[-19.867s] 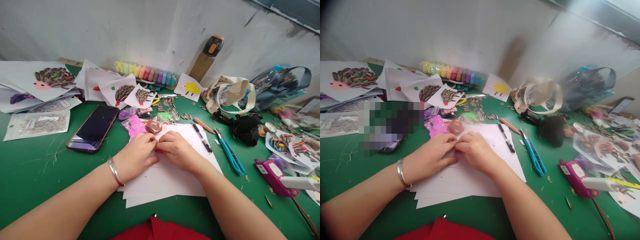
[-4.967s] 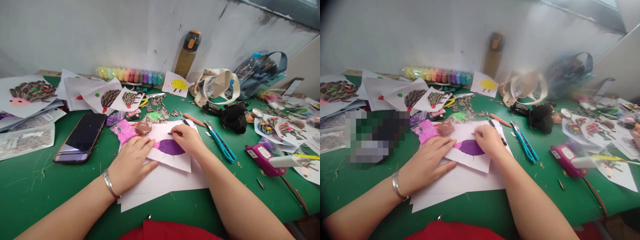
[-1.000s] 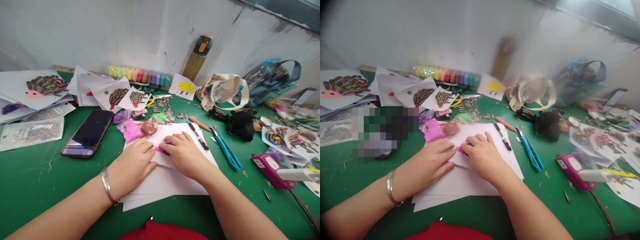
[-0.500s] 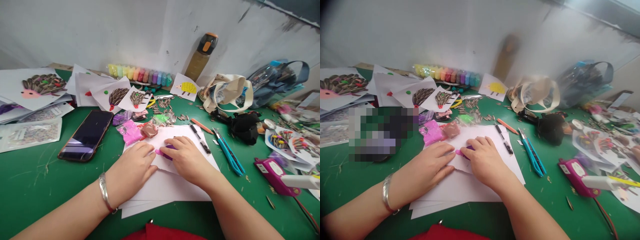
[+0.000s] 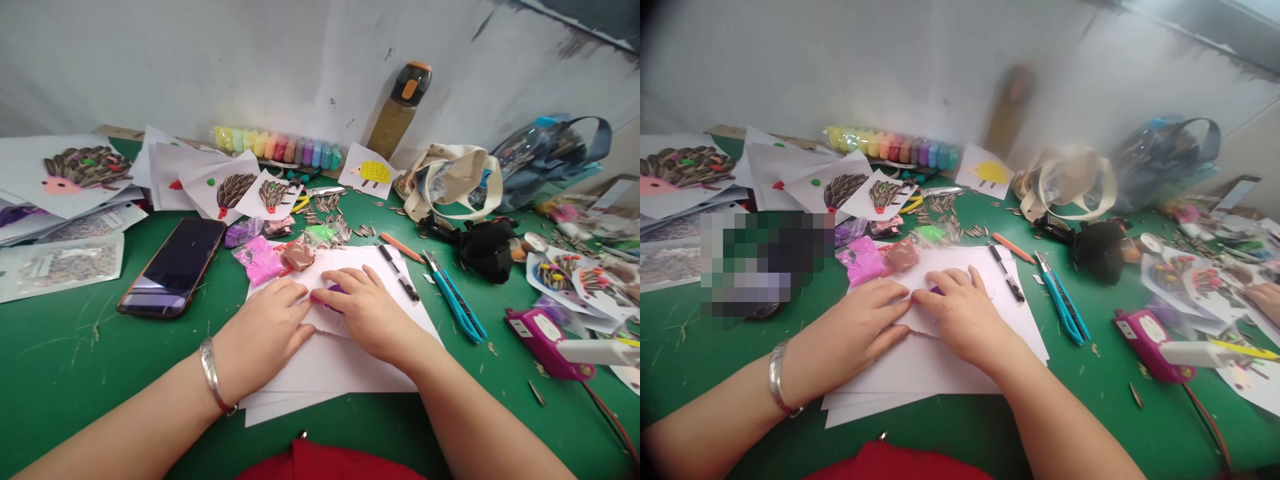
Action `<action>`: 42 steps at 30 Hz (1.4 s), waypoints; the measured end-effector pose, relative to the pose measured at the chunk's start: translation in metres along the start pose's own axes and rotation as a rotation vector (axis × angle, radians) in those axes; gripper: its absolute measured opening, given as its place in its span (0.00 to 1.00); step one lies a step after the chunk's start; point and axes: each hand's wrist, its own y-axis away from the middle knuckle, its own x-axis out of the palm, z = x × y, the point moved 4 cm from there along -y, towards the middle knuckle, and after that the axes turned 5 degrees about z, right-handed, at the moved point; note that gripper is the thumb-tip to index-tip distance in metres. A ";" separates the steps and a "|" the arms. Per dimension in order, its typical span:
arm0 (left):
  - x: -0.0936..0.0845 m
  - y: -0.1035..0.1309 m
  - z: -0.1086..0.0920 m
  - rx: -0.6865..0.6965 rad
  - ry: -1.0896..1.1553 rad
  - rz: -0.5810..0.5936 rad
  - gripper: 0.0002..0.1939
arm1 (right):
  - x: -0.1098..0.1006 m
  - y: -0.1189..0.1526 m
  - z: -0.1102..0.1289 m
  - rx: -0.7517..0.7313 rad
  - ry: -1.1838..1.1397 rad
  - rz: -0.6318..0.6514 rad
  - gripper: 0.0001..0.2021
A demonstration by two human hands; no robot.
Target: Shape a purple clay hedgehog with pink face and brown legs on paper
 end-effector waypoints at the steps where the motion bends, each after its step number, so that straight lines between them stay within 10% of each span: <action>1: -0.001 0.000 0.000 0.000 0.002 -0.002 0.11 | 0.000 0.000 -0.004 0.016 -0.024 -0.017 0.30; 42: -0.001 0.001 0.000 0.000 0.003 -0.004 0.11 | 0.000 -0.004 -0.012 0.020 -0.097 -0.051 0.23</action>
